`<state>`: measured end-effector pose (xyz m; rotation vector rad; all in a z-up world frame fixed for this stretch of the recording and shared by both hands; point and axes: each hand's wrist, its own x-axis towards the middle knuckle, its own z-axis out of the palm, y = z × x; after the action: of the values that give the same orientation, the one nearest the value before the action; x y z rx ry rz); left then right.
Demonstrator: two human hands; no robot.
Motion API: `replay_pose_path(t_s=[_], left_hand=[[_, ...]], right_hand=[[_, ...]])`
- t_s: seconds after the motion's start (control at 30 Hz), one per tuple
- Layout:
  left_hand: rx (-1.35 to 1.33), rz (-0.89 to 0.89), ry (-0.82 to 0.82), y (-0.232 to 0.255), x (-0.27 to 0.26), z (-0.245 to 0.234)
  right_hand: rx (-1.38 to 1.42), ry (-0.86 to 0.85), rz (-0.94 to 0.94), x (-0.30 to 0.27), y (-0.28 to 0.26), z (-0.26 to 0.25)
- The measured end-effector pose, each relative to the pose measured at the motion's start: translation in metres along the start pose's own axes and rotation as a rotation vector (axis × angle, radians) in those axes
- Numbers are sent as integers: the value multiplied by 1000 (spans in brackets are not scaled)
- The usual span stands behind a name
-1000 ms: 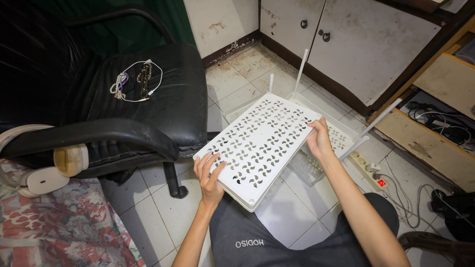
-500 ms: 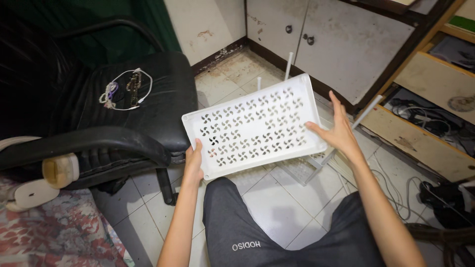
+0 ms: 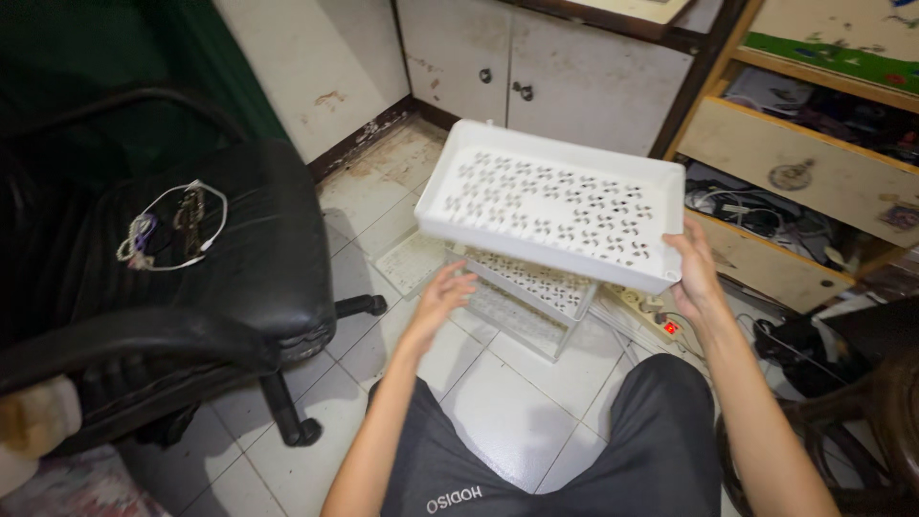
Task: The person assembles a white plastic storage rack by inserting vertical support poles into the corners of perforated trays and stacking them. The person then stands and places the assembled rack upright on the floor.
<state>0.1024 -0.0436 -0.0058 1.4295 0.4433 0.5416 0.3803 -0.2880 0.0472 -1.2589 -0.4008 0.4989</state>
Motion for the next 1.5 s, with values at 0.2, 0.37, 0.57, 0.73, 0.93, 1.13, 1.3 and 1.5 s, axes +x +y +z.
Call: replay_pose_path(t_s=[0.2, 0.37, 0.57, 0.73, 0.93, 1.13, 1.3, 1.5], left_hand=[[385, 84, 538, -122, 135, -34], [541, 581, 435, -94, 227, -72], [534, 439, 497, -36, 165, -18], [600, 435, 432, -13, 101, -3], [584, 407, 457, -8, 72, -5], [589, 394, 476, -11, 85, -3], [580, 347, 476, -4, 87, 0], [566, 390, 467, 0, 79, 0]], right_hand=[[48, 124, -67, 13, 3, -51], [71, 183, -62, 18, 10, -68], [120, 87, -135, 33, 19, -42], [3, 63, -19, 43, 15, -6], [-58, -50, 21, 68, 16, 2], [-98, -32, 21, 77, 21, -1], [-108, 9, 7, 72, 12, 5], [-129, 10, -11, 71, 12, 8]])
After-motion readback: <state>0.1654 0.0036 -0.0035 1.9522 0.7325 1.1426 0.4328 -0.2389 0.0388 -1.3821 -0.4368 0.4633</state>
